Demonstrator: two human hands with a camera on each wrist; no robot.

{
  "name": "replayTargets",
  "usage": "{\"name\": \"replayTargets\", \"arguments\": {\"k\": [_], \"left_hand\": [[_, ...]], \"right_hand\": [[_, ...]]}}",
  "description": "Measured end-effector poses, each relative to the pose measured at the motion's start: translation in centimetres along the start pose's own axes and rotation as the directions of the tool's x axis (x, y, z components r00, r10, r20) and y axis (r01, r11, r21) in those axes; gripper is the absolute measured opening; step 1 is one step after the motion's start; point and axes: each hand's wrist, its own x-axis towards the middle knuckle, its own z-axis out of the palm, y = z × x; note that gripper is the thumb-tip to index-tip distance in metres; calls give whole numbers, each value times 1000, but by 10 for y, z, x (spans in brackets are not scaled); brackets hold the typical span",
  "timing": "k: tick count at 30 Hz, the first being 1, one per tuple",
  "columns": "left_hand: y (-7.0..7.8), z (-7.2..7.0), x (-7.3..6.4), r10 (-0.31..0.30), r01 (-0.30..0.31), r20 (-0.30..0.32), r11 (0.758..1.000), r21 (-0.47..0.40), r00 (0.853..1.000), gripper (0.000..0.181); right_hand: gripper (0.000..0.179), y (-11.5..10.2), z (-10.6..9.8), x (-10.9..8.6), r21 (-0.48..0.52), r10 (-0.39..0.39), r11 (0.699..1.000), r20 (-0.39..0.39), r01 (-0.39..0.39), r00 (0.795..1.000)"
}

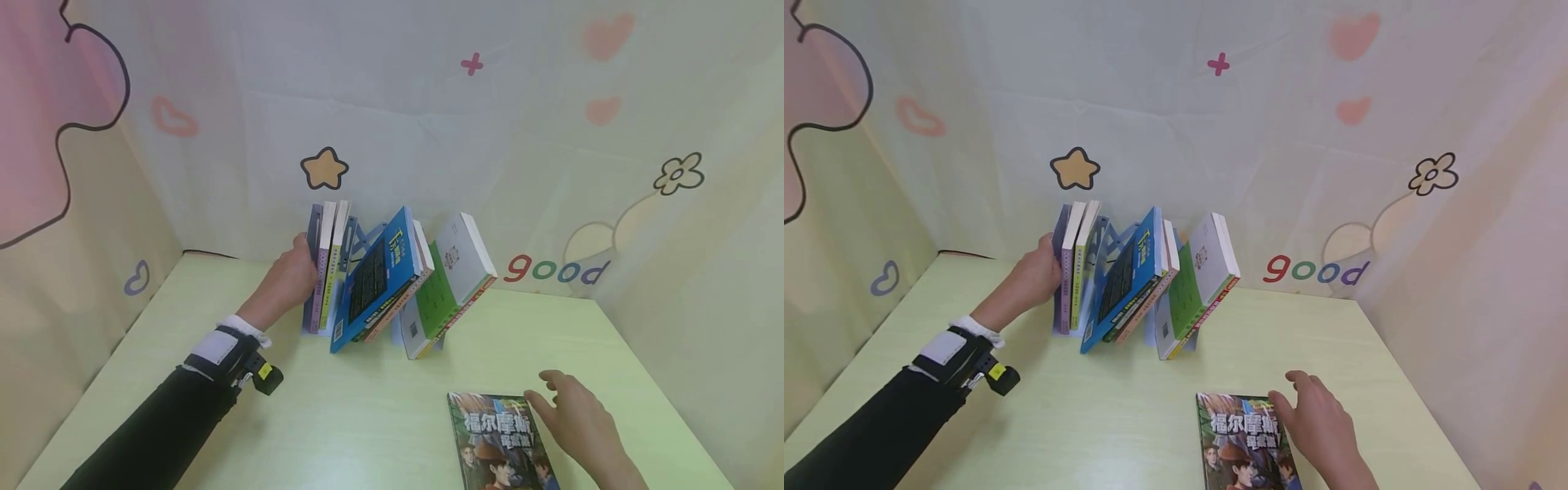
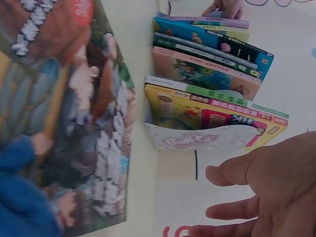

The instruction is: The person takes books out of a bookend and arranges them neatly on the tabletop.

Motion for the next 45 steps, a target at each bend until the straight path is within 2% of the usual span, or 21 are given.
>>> {"name": "replayTargets", "arguments": {"k": [4, 9, 15, 19, 22, 27, 29, 34, 37, 40, 45], "left_hand": [[0, 0, -1, 1, -1, -8, 1000, -3, 1000, 53], [-2, -1, -1, -3, 3, -11, 1000, 0, 1000, 53], [-3, 0, -1, -12, 12, -10, 1000, -3, 1000, 55], [-4, 0, -2, -11, 11, -15, 1000, -7, 1000, 55], [-5, -1, -3, -11, 11, -15, 1000, -9, 1000, 55], [-5, -2, -3, -15, 15, -16, 1000, -11, 1000, 57], [-5, -2, -3, -18, 18, -15, 1000, -13, 1000, 57], [-3, 0, -2, -23, 23, -12, 1000, -17, 1000, 56], [-1, 0, -1, -25, 24, -17, 1000, -14, 1000, 55], [0, 1, -1, -30, 30, -18, 999, -13, 999, 55], [2, 1, -1, -35, 35, -15, 999, -16, 999, 56]], "right_hand": [[51, -10, -10, 10, 25, -102, 994, -101, 105, 990], [46, -25, -23, 27, 70, -206, 972, -223, 226, 953], [41, -44, -32, 50, 120, -243, 949, -315, 292, 917], [43, -53, -39, 67, 176, -233, 936, -337, 304, 912], [47, -60, -45, 80, 247, -215, 922, -316, 299, 924], [52, -72, -53, 103, 423, -196, 857, -259, 294, 946], [55, -77, -55, 111, 490, -182, 829, -222, 271, 958], [62, -84, -60, 125, 574, -165, 791, -136, 214, 977], [65, -88, -62, 133, 614, -179, 767, -76, 187, 981], [67, -90, -61, 139, 668, -194, 730, -4, 147, 981], [65, -91, -56, 144, 755, -249, 650, 99, 90, 963]]}}
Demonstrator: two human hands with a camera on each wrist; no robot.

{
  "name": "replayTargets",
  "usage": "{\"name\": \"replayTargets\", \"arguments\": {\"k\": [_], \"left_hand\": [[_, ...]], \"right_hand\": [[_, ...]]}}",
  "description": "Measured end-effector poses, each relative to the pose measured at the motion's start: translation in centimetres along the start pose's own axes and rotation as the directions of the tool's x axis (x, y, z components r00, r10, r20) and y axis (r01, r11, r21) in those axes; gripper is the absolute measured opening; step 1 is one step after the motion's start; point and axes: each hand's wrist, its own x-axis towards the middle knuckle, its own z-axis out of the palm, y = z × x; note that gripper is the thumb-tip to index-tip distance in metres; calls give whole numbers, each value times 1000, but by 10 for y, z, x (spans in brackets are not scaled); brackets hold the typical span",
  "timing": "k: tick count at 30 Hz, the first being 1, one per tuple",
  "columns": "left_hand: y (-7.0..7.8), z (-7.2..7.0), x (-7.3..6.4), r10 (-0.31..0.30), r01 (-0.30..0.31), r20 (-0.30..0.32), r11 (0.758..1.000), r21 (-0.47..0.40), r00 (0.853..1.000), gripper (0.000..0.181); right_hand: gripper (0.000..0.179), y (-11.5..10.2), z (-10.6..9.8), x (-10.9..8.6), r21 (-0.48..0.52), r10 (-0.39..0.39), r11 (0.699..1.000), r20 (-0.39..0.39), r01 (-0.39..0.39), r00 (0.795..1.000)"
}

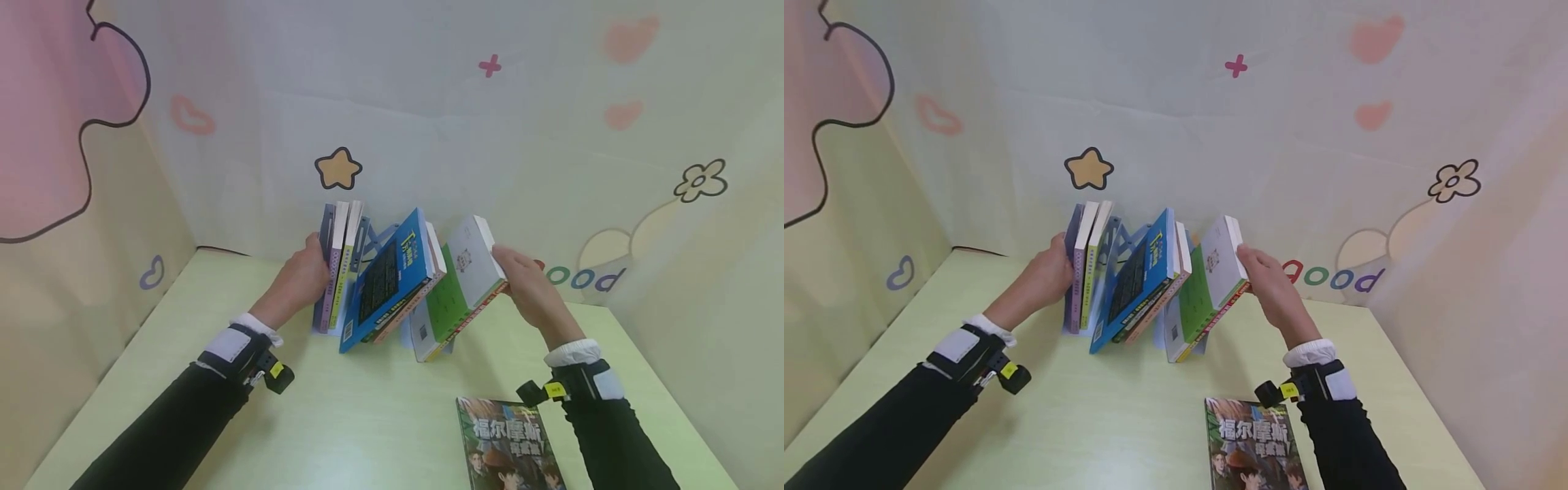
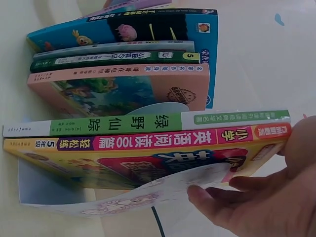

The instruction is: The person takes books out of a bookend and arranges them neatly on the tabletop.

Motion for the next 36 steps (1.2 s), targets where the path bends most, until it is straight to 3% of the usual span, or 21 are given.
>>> {"name": "replayTargets", "arguments": {"k": [11, 19, 36], "left_hand": [[1, 1, 0, 9, -9, -10, 1000, 9, 1000, 52], [1, 2, 0, -4, 4, -5, 1000, 14, 1000, 53], [1, 1, -1, -6, 6, -4, 1000, 5, 1000, 52]], "right_hand": [[75, 8, -1, -1, 127, 4, 992, 84, -14, 996], [75, 14, 1, -10, 121, -1, 993, 96, -10, 995], [67, 24, 2, -28, 153, -105, 984, 109, 87, 989]]}}
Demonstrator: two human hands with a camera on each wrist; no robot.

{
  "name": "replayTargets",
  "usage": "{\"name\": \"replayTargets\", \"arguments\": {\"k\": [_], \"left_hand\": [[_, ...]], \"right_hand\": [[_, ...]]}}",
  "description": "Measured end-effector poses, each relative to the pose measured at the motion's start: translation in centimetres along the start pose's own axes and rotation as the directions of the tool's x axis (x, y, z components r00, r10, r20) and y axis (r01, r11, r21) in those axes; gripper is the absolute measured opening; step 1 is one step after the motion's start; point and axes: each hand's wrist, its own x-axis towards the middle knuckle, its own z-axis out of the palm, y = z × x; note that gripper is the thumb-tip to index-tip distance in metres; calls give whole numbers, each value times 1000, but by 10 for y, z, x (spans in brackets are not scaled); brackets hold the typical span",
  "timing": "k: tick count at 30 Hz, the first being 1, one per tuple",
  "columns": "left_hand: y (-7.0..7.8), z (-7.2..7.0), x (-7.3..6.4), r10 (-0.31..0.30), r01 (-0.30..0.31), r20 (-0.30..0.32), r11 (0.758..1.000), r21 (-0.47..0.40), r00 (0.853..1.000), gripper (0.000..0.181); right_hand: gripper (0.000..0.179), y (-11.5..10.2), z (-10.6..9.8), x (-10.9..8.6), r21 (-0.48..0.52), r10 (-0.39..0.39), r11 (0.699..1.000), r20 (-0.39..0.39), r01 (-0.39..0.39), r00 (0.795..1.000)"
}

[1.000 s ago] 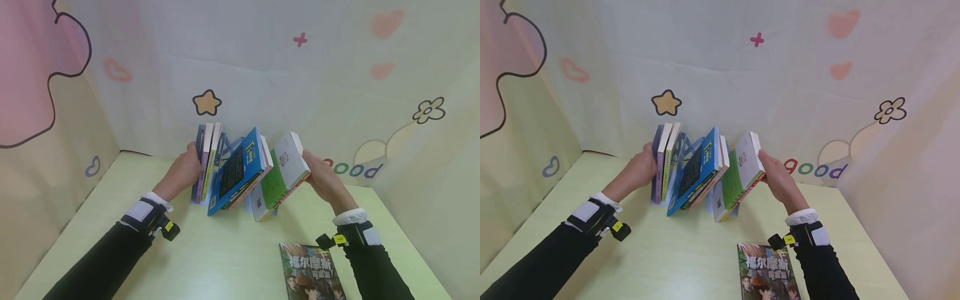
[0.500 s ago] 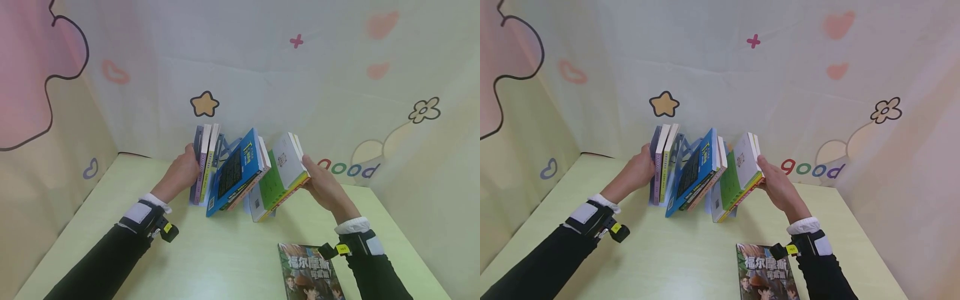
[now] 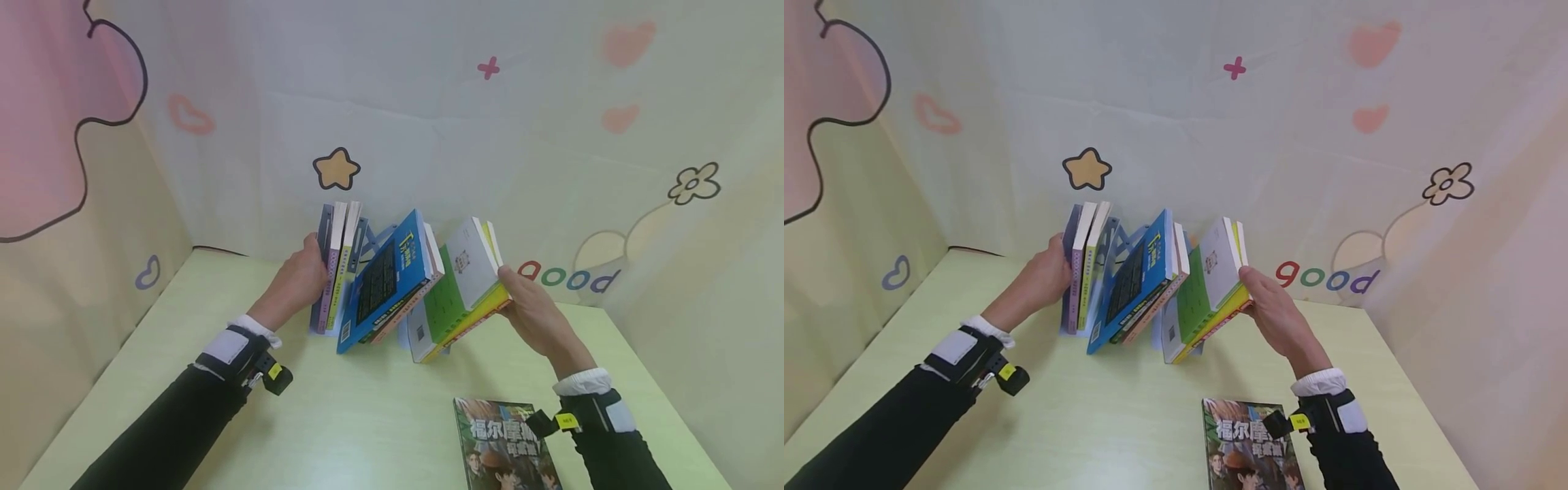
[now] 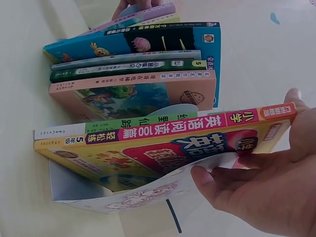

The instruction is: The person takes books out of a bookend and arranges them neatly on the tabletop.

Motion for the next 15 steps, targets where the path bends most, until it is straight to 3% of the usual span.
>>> {"name": "replayTargets", "arguments": {"k": [9, 15], "left_hand": [[-2, 0, 1, -2, 2, 1, 1000, -1, 1000, 53], [-2, 1, 1, 7, -7, -6, 1000, 2, 1000, 54]], "right_hand": [[62, -1, 4, -13, -16, -11, 1000, 5, 11, 1000], [64, -1, 10, -25, -16, 6, 1000, -32, -6, 999]]}}
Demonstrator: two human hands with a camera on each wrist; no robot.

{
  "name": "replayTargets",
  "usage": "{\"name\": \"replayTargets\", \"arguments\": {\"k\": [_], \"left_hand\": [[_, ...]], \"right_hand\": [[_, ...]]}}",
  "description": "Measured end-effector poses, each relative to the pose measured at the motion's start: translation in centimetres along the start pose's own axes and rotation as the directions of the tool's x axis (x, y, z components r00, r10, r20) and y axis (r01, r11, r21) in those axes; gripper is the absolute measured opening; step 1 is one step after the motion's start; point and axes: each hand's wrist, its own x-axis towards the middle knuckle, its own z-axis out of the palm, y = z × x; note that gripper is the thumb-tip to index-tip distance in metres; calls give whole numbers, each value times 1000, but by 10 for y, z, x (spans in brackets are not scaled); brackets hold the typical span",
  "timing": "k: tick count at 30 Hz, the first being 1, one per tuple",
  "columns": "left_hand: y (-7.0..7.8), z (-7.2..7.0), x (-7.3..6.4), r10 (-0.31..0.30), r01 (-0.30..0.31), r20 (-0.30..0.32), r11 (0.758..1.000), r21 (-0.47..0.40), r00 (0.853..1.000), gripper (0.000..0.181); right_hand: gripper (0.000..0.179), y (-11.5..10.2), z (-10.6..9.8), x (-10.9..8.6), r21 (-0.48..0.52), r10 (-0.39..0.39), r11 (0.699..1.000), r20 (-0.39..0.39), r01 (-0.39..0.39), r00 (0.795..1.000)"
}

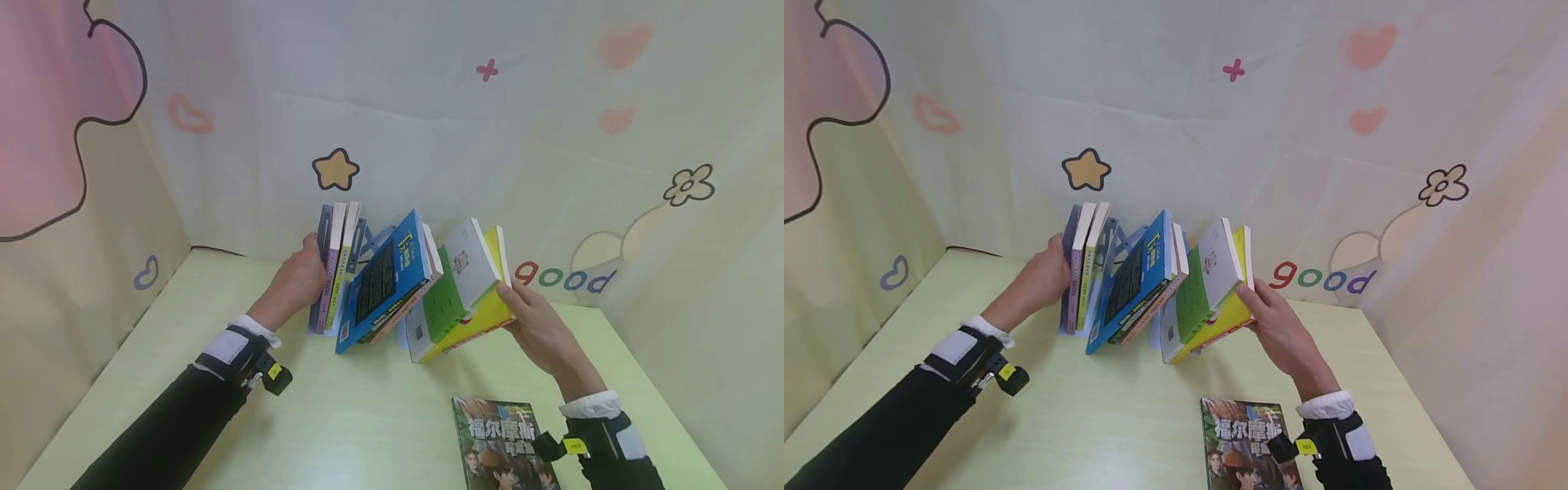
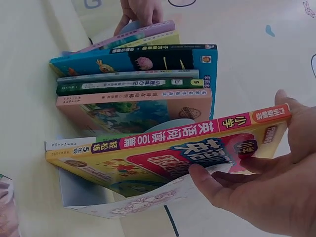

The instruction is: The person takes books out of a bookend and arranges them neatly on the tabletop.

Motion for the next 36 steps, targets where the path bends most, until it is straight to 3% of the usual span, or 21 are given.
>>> {"name": "replayTargets", "arguments": {"k": [14, 22, 28, 36], "left_hand": [[-1, 2, 1, 11, -11, -10, 1000, 7, 1000, 53], [0, 1, 0, -4, 4, -6, 1000, 12, 1000, 54], [1, 0, 0, -7, 7, -13, 1000, 9, 1000, 54], [0, 2, 0, 3, -3, -17, 1000, 8, 1000, 54]], "right_hand": [[54, -4, 15, -32, -172, 19, 984, -98, -36, 995], [65, -2, 21, -40, -37, 85, 995, -141, -92, 986], [74, 4, 24, -49, 4, 166, 986, -189, -169, 968], [79, 9, 28, -59, 65, 227, 974, -187, -219, 956]]}}
